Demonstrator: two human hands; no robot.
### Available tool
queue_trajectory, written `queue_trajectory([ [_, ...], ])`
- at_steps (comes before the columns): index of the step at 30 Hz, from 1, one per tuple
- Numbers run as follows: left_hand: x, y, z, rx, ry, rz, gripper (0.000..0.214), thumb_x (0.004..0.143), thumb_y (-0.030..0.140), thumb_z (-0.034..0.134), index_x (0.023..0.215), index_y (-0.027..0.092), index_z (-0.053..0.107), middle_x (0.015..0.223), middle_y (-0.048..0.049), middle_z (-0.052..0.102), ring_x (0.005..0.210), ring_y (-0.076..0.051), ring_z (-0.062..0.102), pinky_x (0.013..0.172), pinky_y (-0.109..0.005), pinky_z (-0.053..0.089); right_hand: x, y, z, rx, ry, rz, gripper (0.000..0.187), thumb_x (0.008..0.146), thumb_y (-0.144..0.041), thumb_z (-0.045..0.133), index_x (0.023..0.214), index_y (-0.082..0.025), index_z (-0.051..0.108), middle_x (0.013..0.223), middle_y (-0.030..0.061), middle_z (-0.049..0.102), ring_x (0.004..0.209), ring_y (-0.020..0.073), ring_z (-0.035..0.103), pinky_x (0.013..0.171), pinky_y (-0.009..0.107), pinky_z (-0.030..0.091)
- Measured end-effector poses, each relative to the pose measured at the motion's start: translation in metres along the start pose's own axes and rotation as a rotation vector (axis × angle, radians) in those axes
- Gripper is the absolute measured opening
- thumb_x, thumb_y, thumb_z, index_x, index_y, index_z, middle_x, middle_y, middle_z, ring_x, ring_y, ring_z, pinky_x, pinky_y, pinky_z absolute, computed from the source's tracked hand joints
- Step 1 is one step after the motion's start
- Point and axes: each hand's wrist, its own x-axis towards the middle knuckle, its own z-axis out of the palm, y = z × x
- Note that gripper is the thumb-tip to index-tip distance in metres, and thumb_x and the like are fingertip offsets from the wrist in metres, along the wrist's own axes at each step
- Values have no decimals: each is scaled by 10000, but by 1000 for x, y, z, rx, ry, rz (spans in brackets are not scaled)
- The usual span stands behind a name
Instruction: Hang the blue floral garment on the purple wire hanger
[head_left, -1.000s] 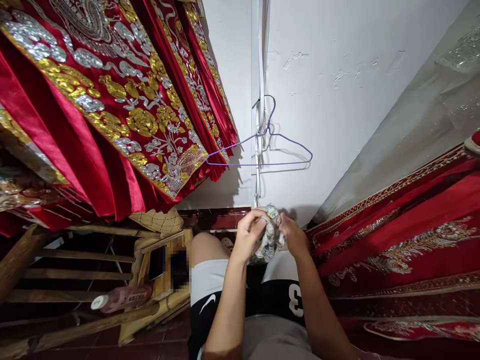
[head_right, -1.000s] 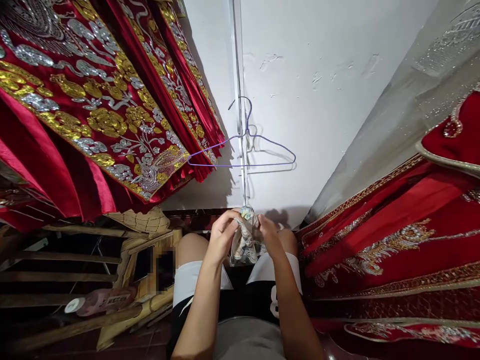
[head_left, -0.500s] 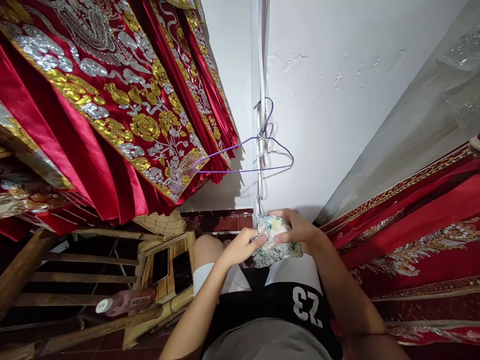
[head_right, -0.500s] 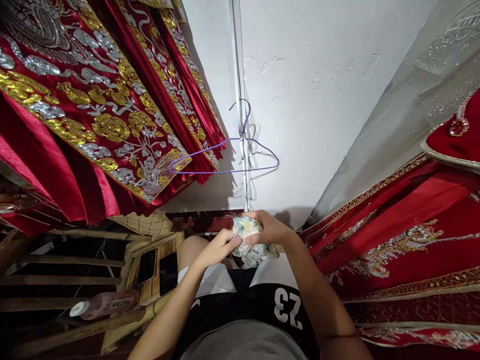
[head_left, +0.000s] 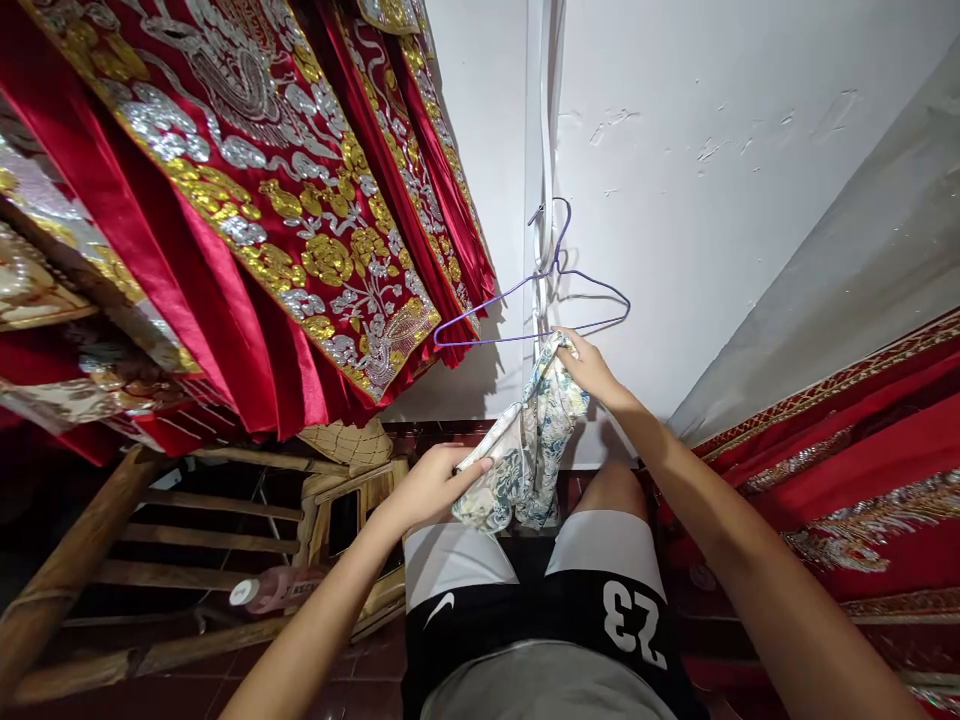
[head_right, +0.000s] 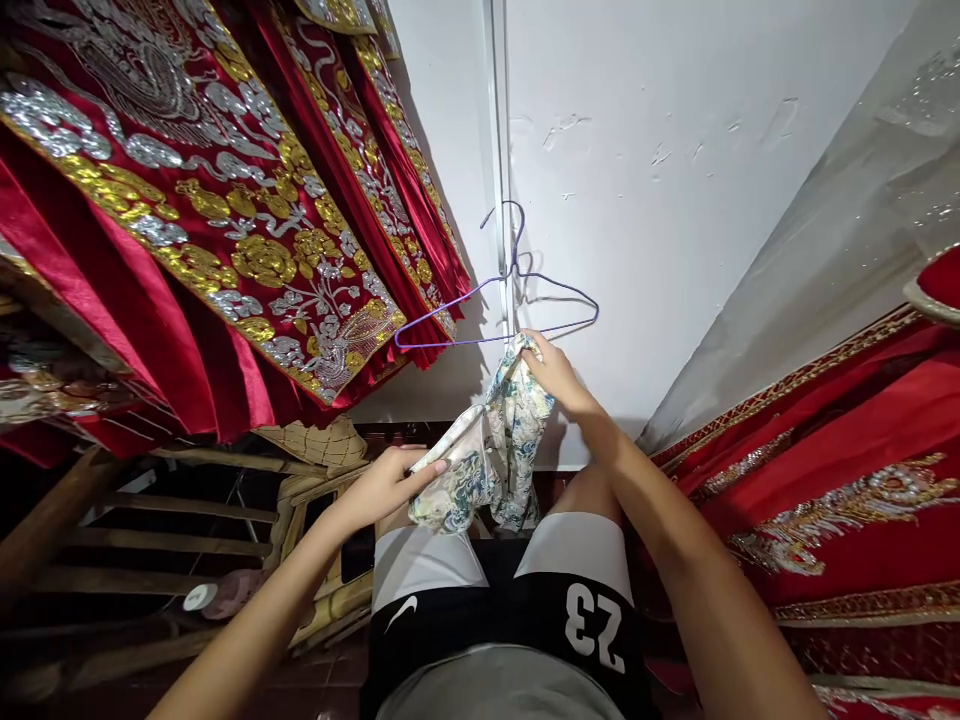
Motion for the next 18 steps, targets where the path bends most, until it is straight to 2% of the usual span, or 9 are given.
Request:
queue_trajectory([
  [2, 1, -2, -7, 185, 17, 10, 532, 1037, 511, 356, 703, 173, 594, 707, -22, 654, 731, -204, 626, 1003, -428, 463, -7, 6, 2, -19, 19, 10, 339, 884, -340, 496, 1172, -243, 647, 766, 5, 629, 653, 201, 547, 671, 319, 447],
  [4, 3, -8, -13, 368, 23, -33, 456, 1039, 430, 372, 845, 175, 696, 926, -85, 769, 1007, -303, 695, 1188, -580, 294, -19, 9, -4, -54, 90, -8, 212, 869, -363, 518, 979, -236, 649, 682, -14, 566, 630, 182, 505, 632, 289, 401],
  [5, 6, -11, -15, 449, 30, -84, 414, 1034, 392, 385, 954, 176, 729, 1105, -116, 776, 1193, -357, 650, 1214, -623, 231, -25, 9, -8, -77, 116, -17, 179, 860, -372, 532, 907, -232, 635, 659, -18, 543, 625, 173, 485, 623, 280, 383],
  [7, 12, -13, -21, 589, 60, -219, 396, 1020, 342, 403, 1140, 161, 734, 1408, -154, 657, 1416, -426, 488, 1208, -647, 240, -38, 6, -21, -120, 135, -37, 151, 836, -365, 560, 827, -225, 615, 644, -22, 523, 628, 160, 457, 618, 267, 364],
  [9, 21, -9, -29, 658, 86, -350, 442, 1018, 326, 379, 1236, 127, 707, 1509, -203, 556, 1365, -458, 537, 1124, -620, 381, -50, 0, -35, -148, 146, -49, 122, 810, -335, 574, 802, -219, 614, 638, -26, 512, 630, 150, 440, 616, 258, 357],
  [11, 31, 0, -38, 625, 118, -406, 487, 1027, 340, 324, 1289, 126, 674, 1422, -246, 617, 1179, -447, 670, 973, -563, 499, -60, -7, -47, -162, 163, -52, 104, 797, -316, 578, 781, -215, 602, 616, -33, 477, 617, 142, 412, 605, 255, 347],
  [13, 44, 11, -49, 519, 203, -373, 513, 1038, 360, 258, 1274, 151, 662, 1228, -226, 727, 1039, -409, 725, 868, -490, 531, -66, -15, -58, -162, 186, -48, 126, 791, -319, 580, 726, -215, 549, 584, -41, 419, 595, 134, 371, 583, 257, 324],
  [16, 64, 24, -66, 424, 332, -300, 511, 1037, 391, 240, 1046, 169, 700, 1026, -190, 768, 985, -369, 726, 826, -416, 516, -71, -25, -67, -127, 182, -39, 211, 785, -342, 582, 666, -220, 458, 562, -45, 360, 583, 130, 338, 563, 266, 294],
  [18, 78, 31, -75, 434, 337, -298, 486, 1025, 417, 288, 906, 170, 689, 961, -197, 760, 937, -365, 719, 800, -404, 508, -73, -31, -67, -96, 142, -13, 220, 793, -358, 574, 668, -218, 459, 571, -41, 376, 594, 135, 357, 567, 269, 298],
])
